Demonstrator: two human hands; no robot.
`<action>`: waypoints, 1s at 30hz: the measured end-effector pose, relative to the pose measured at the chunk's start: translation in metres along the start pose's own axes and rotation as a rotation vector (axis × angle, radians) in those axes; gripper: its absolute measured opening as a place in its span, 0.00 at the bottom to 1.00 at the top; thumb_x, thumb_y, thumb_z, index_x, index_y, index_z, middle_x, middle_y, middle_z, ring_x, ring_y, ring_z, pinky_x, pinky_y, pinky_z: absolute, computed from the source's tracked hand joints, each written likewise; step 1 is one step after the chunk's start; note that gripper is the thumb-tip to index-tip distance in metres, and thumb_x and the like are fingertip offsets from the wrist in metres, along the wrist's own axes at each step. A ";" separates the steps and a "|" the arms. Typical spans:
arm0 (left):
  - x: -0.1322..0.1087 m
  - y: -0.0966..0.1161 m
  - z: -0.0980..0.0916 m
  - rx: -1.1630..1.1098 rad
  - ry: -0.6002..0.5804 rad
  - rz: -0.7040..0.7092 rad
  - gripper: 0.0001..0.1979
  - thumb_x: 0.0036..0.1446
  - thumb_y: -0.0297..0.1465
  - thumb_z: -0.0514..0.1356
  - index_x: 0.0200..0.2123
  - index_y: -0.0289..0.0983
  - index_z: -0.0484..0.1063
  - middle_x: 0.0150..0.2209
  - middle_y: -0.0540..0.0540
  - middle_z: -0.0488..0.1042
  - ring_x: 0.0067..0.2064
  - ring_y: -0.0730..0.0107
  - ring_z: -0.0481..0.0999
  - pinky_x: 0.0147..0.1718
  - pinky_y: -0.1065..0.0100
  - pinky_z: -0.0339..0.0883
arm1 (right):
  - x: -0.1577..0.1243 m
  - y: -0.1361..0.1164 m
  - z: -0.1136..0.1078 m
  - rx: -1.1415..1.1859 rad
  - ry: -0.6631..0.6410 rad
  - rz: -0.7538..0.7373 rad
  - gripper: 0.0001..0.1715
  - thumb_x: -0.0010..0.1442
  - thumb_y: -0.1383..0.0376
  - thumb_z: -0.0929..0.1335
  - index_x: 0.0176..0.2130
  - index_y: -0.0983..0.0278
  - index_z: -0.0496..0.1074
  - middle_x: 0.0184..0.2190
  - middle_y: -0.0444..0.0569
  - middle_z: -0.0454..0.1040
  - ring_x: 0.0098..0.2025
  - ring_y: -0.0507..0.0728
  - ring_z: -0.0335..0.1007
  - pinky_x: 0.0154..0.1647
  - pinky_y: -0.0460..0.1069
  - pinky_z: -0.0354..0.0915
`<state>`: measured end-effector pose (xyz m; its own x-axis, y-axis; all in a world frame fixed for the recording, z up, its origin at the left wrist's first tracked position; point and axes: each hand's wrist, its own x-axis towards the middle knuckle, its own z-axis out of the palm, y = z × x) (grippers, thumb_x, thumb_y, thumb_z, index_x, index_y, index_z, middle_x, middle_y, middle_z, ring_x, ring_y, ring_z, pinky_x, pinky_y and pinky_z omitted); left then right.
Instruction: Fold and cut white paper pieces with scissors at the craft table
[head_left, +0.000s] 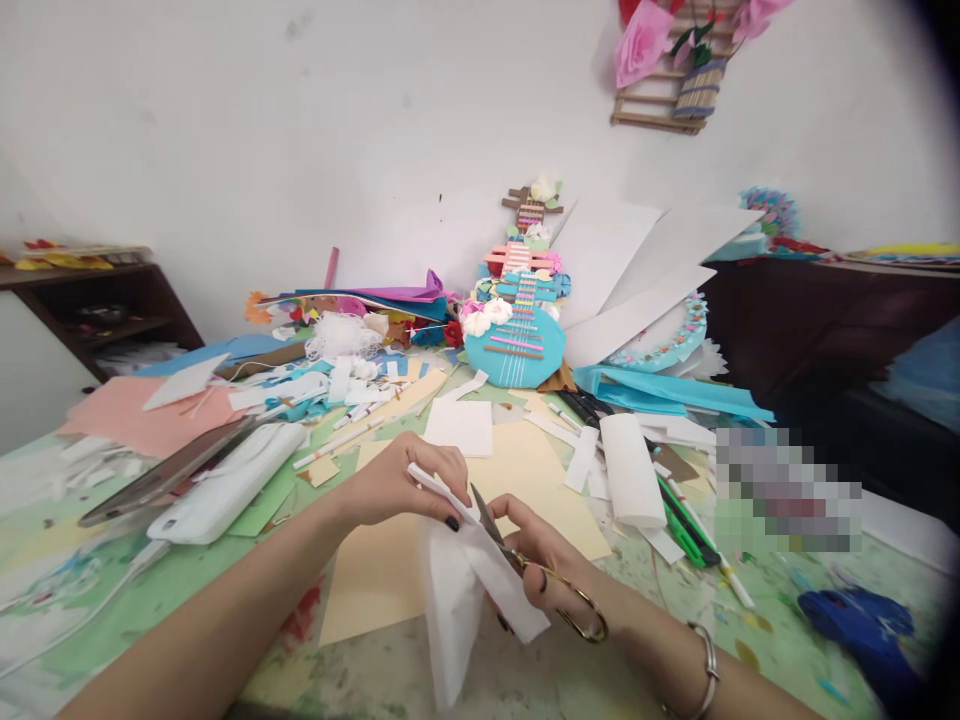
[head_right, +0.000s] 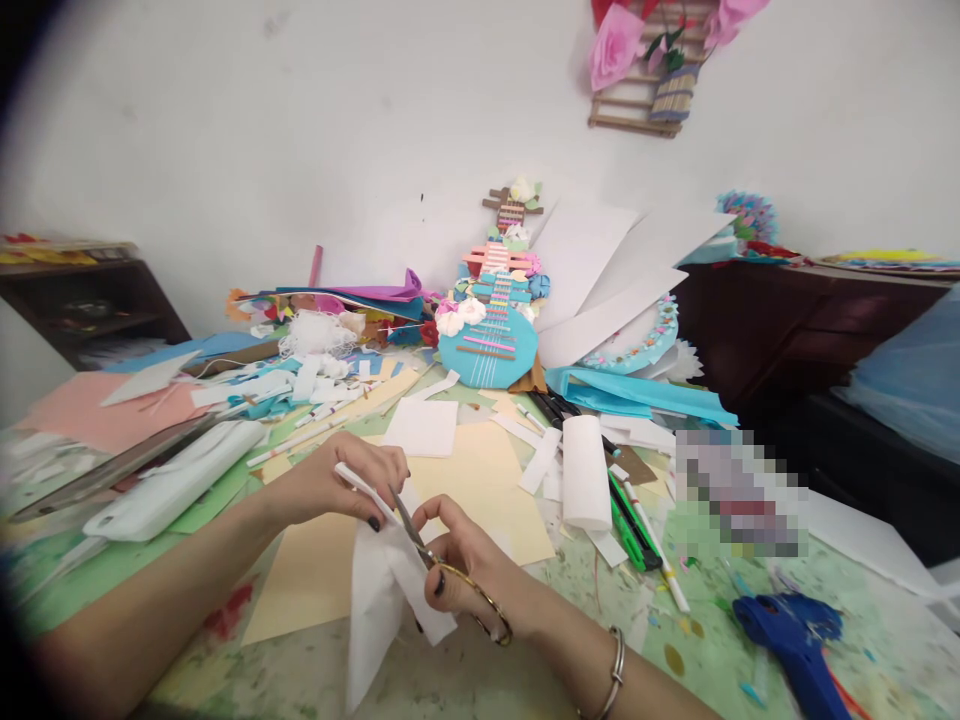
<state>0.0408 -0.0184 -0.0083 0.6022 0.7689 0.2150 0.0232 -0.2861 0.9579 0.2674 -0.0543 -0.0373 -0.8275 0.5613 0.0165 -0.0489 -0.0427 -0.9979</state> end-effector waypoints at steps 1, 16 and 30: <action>0.000 0.000 0.000 -0.021 0.016 -0.017 0.07 0.39 0.24 0.68 0.26 0.34 0.79 0.26 0.44 0.74 0.32 0.67 0.71 0.27 0.69 0.65 | 0.000 0.001 0.000 0.004 -0.001 0.003 0.35 0.49 0.40 0.63 0.44 0.60 0.53 0.25 0.41 0.64 0.22 0.47 0.56 0.21 0.42 0.52; -0.002 0.006 0.006 0.022 0.063 -0.144 0.13 0.38 0.25 0.69 0.32 0.33 0.76 0.29 0.46 0.76 0.30 0.69 0.75 0.26 0.73 0.70 | 0.002 0.006 0.002 0.054 0.045 -0.023 0.34 0.50 0.40 0.63 0.45 0.60 0.54 0.23 0.40 0.63 0.21 0.48 0.58 0.19 0.42 0.54; -0.004 0.002 0.001 -0.017 0.126 -0.151 0.11 0.35 0.26 0.70 0.25 0.32 0.73 0.25 0.46 0.75 0.27 0.70 0.75 0.24 0.73 0.68 | 0.008 0.012 0.002 0.153 0.126 0.014 0.41 0.37 0.39 0.70 0.40 0.60 0.53 0.14 0.31 0.62 0.09 0.43 0.49 0.07 0.39 0.52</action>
<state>0.0398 -0.0223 -0.0079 0.4877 0.8684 0.0894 0.0920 -0.1529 0.9839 0.2592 -0.0526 -0.0486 -0.7523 0.6586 -0.0152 -0.1301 -0.1712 -0.9766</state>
